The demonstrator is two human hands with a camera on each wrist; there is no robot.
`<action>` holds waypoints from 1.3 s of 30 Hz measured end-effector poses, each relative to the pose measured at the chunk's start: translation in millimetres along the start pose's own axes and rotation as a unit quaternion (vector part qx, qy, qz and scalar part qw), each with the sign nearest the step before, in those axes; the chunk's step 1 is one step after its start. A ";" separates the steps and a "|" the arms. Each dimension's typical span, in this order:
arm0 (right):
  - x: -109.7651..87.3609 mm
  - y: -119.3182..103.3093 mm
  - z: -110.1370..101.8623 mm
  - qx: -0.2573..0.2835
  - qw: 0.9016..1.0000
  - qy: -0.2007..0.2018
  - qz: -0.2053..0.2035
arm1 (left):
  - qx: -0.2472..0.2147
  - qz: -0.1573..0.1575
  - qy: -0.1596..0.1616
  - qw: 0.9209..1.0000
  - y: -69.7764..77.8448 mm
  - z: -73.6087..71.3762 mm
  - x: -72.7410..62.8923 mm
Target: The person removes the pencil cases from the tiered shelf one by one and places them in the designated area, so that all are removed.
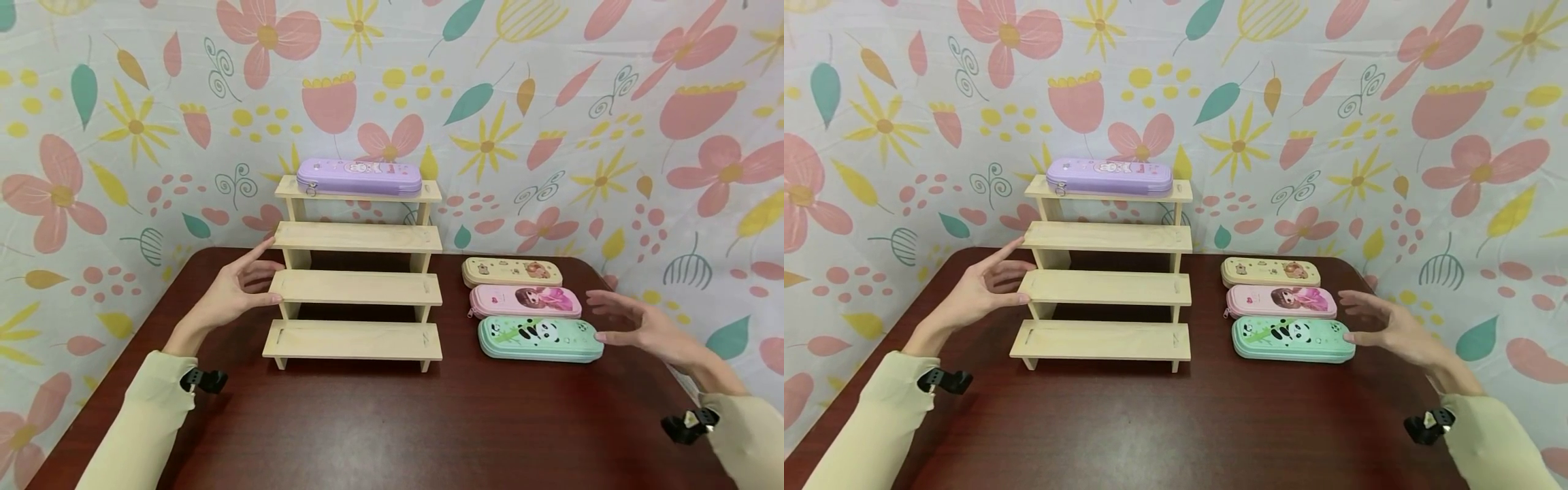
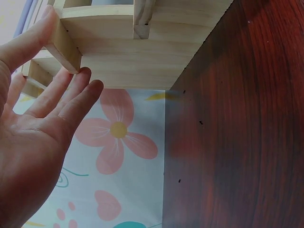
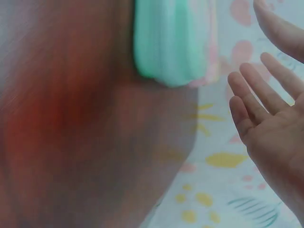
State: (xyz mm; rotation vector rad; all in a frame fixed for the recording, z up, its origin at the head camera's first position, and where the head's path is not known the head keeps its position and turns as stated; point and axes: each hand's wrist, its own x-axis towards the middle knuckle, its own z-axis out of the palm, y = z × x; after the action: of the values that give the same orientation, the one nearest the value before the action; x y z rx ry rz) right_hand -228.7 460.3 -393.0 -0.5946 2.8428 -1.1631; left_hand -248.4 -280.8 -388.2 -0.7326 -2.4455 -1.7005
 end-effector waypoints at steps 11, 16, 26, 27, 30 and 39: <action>57.1 -60.0 4.2 0.021 0.998 -0.028 -0.060 | 0.001 -0.003 0.000 1.000 -4.2 0.8 -1.5; 88.4 -88.3 13.4 0.046 0.996 -0.041 -0.061 | 0.000 -0.003 -0.003 1.000 -4.0 2.4 -0.7; 147.1 -149.7 25.6 0.021 0.995 -0.042 -0.093 | 0.004 -0.005 -0.003 1.000 -1.7 2.7 -0.2; 153.7 -157.5 26.2 0.021 0.994 -0.042 -0.095 | 0.004 -0.004 -0.002 1.000 -1.3 2.1 0.1; 174.9 -179.6 27.3 0.032 0.994 -0.044 -0.098 | 0.000 0.002 0.002 1.000 -0.3 0.3 1.3; 229.3 -219.8 37.0 0.034 0.994 -0.036 -0.094 | -0.010 0.001 -0.001 1.000 -1.2 -0.7 0.9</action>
State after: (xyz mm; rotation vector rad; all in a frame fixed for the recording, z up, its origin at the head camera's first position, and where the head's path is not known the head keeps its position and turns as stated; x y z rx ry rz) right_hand -360.9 211.9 -241.1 -0.8978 2.7242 -1.2299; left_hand -249.9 -281.5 -388.7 -0.7391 -2.4305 -1.7276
